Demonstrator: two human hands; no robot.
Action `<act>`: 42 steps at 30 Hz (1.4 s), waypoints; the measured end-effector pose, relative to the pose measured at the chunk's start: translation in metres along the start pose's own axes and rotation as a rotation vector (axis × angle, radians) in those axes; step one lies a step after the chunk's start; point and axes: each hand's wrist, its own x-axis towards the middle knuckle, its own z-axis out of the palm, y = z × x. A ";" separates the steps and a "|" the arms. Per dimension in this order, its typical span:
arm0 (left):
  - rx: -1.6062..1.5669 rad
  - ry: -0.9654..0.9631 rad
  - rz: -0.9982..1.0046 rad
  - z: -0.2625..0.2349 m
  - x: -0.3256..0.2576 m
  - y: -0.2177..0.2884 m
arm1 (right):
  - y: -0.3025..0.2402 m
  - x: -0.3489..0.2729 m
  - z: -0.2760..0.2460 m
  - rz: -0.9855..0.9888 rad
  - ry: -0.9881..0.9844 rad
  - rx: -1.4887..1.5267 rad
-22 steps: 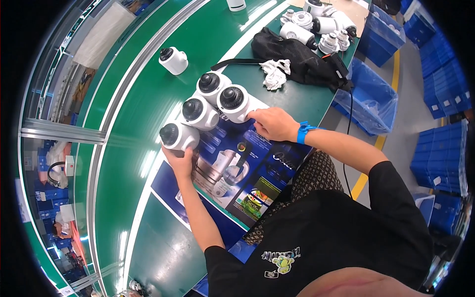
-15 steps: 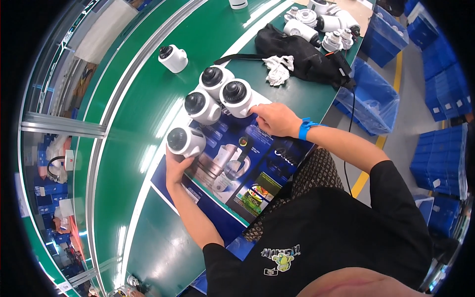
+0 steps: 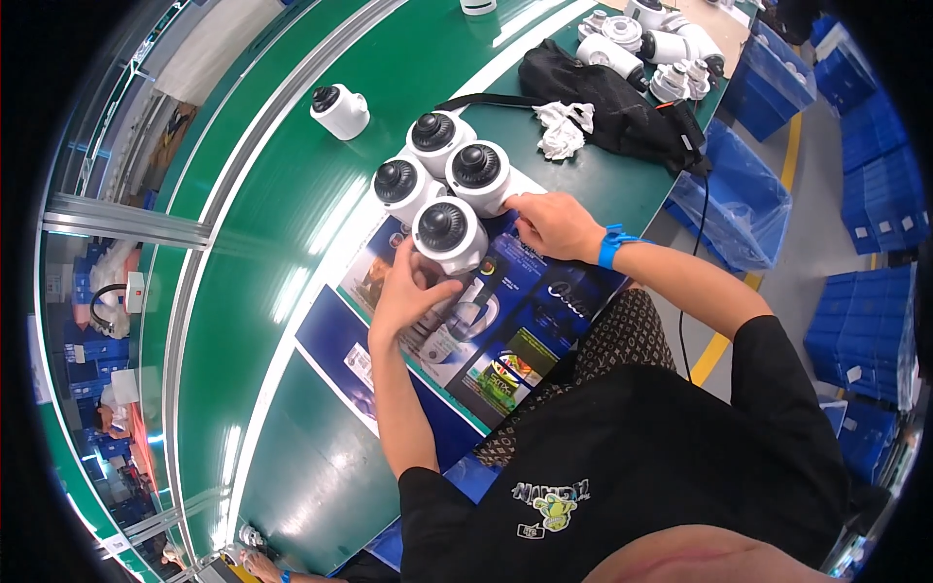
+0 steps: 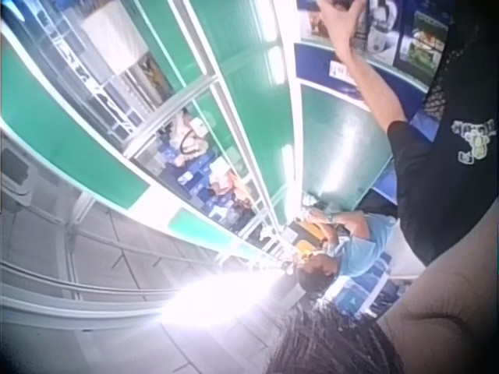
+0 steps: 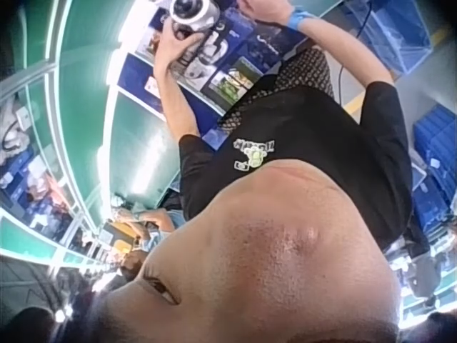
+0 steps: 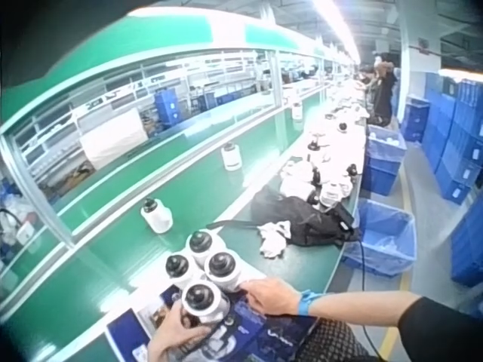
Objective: Manually assembling electronic light fixtures by inserting internal components into white plastic housings.
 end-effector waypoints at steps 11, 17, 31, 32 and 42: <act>0.283 0.238 0.087 0.023 0.004 0.001 | 0.000 0.001 -0.001 0.009 -0.017 0.023; 0.498 0.185 0.162 0.014 -0.001 -0.007 | -0.001 -0.001 -0.003 -0.017 -0.078 0.003; -1.059 0.275 0.386 -0.015 0.012 -0.059 | 0.009 -0.006 0.003 -0.222 -0.051 -0.049; -1.036 0.294 0.373 -0.017 0.012 -0.059 | 0.008 -0.004 0.004 -0.221 -0.053 -0.054; -0.931 0.417 0.225 -0.018 0.011 -0.056 | 0.007 -0.011 0.003 -0.194 -0.053 -0.067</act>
